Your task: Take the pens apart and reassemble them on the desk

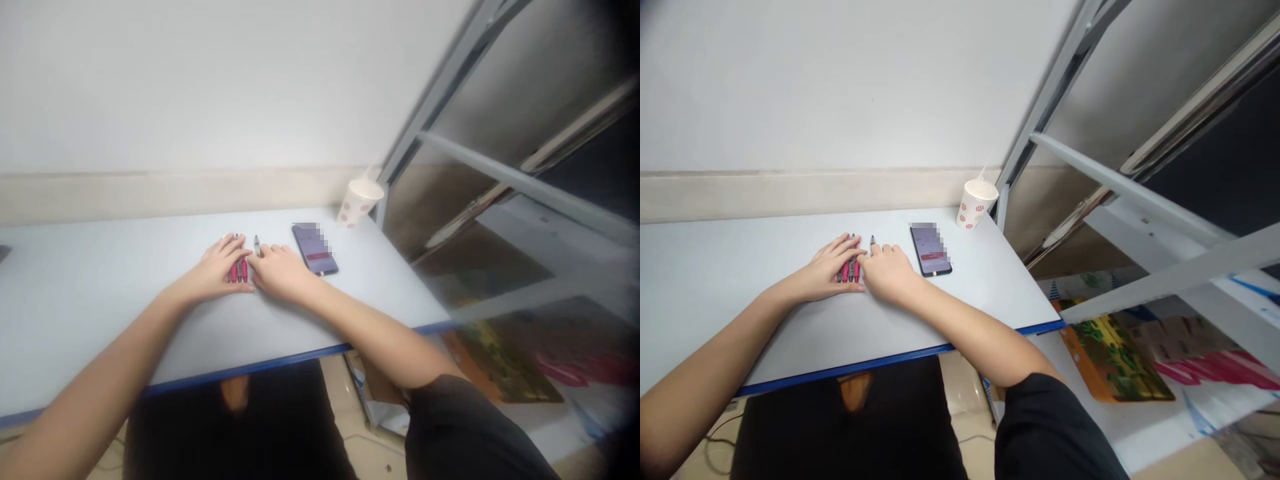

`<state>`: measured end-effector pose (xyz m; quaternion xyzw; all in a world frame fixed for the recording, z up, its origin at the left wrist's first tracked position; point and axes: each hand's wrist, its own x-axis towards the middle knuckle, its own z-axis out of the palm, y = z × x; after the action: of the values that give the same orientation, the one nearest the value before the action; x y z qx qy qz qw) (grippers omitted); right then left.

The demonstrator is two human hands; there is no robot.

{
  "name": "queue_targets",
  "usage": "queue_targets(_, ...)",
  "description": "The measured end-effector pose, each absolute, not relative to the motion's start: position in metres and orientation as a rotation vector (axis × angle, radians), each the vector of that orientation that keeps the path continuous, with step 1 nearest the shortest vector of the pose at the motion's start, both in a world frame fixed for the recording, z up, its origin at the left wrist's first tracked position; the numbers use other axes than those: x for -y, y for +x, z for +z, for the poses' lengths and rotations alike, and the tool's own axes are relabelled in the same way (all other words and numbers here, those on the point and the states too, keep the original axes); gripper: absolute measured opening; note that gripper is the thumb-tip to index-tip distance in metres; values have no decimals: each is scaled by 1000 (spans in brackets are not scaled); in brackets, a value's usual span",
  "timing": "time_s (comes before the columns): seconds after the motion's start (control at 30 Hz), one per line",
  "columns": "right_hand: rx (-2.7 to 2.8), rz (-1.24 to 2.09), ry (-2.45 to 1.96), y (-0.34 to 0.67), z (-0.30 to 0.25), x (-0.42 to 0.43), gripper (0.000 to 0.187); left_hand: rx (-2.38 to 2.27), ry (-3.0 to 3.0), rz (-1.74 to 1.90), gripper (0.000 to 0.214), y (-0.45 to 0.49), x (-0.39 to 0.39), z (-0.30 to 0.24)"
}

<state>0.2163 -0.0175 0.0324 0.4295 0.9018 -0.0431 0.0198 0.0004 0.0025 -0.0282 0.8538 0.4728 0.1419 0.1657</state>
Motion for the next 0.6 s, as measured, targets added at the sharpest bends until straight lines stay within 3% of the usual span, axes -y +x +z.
queue_targets(0.23,-2645,-399,1486,220,29,13,50,-1324,2454,535,85,-5,-6,-34)
queue_targets(0.4,-2717,-433,1631,230,32,1,45,-1304,2426,598,76,-5,-7,-36)
queue_targets(0.6,-2954,-598,1658,265,25,-9,47,-1453,2442,1101,78,9,1,-15)
